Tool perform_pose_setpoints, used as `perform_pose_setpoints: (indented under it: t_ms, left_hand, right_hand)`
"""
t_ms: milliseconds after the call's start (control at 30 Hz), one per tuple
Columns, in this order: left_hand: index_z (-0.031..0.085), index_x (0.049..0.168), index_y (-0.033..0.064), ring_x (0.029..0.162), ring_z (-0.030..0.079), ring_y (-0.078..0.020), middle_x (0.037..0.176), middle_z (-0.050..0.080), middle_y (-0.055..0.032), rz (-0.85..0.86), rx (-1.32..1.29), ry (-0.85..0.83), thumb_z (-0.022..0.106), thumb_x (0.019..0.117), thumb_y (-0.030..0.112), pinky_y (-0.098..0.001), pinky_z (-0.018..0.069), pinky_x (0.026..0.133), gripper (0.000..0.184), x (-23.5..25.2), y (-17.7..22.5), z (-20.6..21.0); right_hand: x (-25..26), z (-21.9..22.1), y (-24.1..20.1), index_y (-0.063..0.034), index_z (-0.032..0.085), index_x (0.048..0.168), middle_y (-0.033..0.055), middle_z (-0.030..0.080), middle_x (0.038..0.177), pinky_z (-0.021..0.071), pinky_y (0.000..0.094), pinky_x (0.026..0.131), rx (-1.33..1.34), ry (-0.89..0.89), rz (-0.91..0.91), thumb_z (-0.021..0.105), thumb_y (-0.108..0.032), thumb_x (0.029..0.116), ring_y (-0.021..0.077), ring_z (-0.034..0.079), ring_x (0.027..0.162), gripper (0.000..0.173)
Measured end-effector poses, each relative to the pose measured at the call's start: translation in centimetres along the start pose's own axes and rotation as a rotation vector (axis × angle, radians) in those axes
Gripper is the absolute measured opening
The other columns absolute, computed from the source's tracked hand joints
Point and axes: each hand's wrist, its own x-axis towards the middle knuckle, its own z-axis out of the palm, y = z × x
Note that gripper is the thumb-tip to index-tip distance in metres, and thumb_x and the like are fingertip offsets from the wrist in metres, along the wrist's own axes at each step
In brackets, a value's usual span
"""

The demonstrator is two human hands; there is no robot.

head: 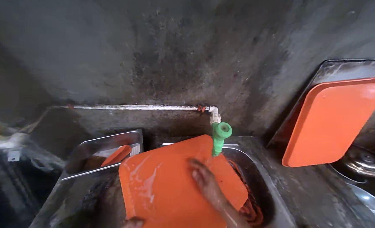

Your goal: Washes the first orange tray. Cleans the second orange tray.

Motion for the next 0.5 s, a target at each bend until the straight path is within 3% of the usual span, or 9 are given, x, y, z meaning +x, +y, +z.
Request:
perform_pose_setpoints:
  t_ms: [33,100,167,233,300,333,367,433,500]
  left_hand:
    - [0.073,0.086,0.0171,0.081,0.076,-0.0133,0.086,0.078,-0.0043,0.014,0.021,0.005,0.069,0.0745,0.006,-0.0348,0.0637,0.074,0.017,0.1,0.0,0.1]
    - [0.074,0.089,0.0164,0.082,0.076,-0.0134,0.087,0.078,-0.0043,0.036,0.041,-0.020,0.070,0.0764,0.006,-0.0350,0.0636,0.075,0.017,0.4,0.3,0.0]
    - [0.072,0.090,0.0157,0.082,0.076,-0.0142,0.088,0.078,-0.0050,0.045,0.057,-0.035,0.070,0.0760,0.004,-0.0359,0.0636,0.075,0.018,0.3,0.8,0.5]
    - [0.069,0.089,0.0154,0.079,0.076,-0.0139,0.085,0.078,-0.0049,0.051,0.092,-0.015,0.066,0.0750,0.002,-0.0351,0.0638,0.072,0.020,0.2,1.3,1.3]
    - [0.069,0.089,0.0152,0.078,0.076,-0.0141,0.084,0.078,-0.0051,0.041,0.109,-0.018,0.066,0.0751,0.003,-0.0347,0.0638,0.071,0.019,0.7,1.4,1.9]
    - [0.070,0.090,0.0145,0.079,0.076,-0.0149,0.085,0.078,-0.0060,0.022,0.094,-0.024,0.067,0.0750,0.005,-0.0353,0.0637,0.071,0.018,1.0,1.4,2.2]
    - [0.070,0.089,0.0129,0.079,0.076,-0.0164,0.085,0.077,-0.0076,-0.002,0.066,-0.021,0.067,0.0744,0.006,-0.0366,0.0637,0.071,0.017,1.5,1.1,2.3]
    - [0.069,0.088,0.0107,0.077,0.076,-0.0182,0.084,0.076,-0.0095,-0.047,0.030,0.003,0.064,0.0733,0.007,-0.0375,0.0637,0.067,0.016,2.7,0.2,2.5]
    - [0.065,0.088,0.0104,0.074,0.075,-0.0181,0.081,0.075,-0.0086,-0.095,0.079,0.056,0.056,0.0756,0.008,-0.0367,0.0631,0.063,0.016,4.1,-0.6,2.7]
  right_hand:
    - [-2.5,0.0,-0.3,-0.0078,0.060,0.143,0.0106,0.054,0.152,0.0298,0.0516,0.124,-0.198,-0.091,-0.119,0.049,-0.034,0.1066,0.0253,0.044,0.147,0.046]
    - [-6.9,-0.9,1.0,-0.0244,0.059,0.147,0.0045,0.049,0.157,0.0234,0.0680,0.121,-0.476,-0.086,-0.268,0.039,-0.052,0.1071,0.0282,0.039,0.150,0.052]
    - [-9.0,-3.5,4.5,-0.0345,0.056,0.147,0.0016,0.047,0.159,0.0205,0.0757,0.117,-0.628,0.025,-0.217,0.034,-0.058,0.1062,0.0291,0.038,0.151,0.053]
    - [-9.0,-7.2,7.9,-0.0307,0.056,0.148,0.0131,0.044,0.160,0.0222,0.0800,0.113,-0.720,0.137,-0.003,0.041,-0.065,0.1004,0.0404,0.039,0.148,0.061]
    - [-7.8,-11.3,9.2,-0.0183,0.046,0.156,0.0253,0.037,0.160,0.0322,0.0727,0.112,-0.630,0.161,0.337,0.050,-0.065,0.0963,0.0472,0.040,0.145,0.076]
    - [-7.1,-13.2,9.2,-0.0124,0.042,0.157,0.0254,0.041,0.157,0.0392,0.0634,0.112,-0.461,0.158,0.519,0.052,-0.058,0.0998,0.0429,0.046,0.141,0.074]
    - [-6.6,-14.8,9.2,-0.0080,0.045,0.153,0.0232,0.052,0.149,0.0436,0.0569,0.111,-0.260,0.185,0.655,0.049,-0.052,0.1044,0.0369,0.053,0.135,0.066]
    - [-6.4,-17.1,9.0,-0.0014,0.061,0.134,0.0212,0.067,0.124,0.0528,0.0509,0.098,-0.011,0.274,0.803,0.045,-0.050,0.1072,0.0295,0.066,0.113,0.058]
    - [-7.1,-19.1,8.2,-0.0019,0.065,0.127,0.0168,0.070,0.113,0.0556,0.0459,0.090,0.040,0.297,0.794,0.049,-0.041,0.1081,0.0238,0.068,0.100,0.046]
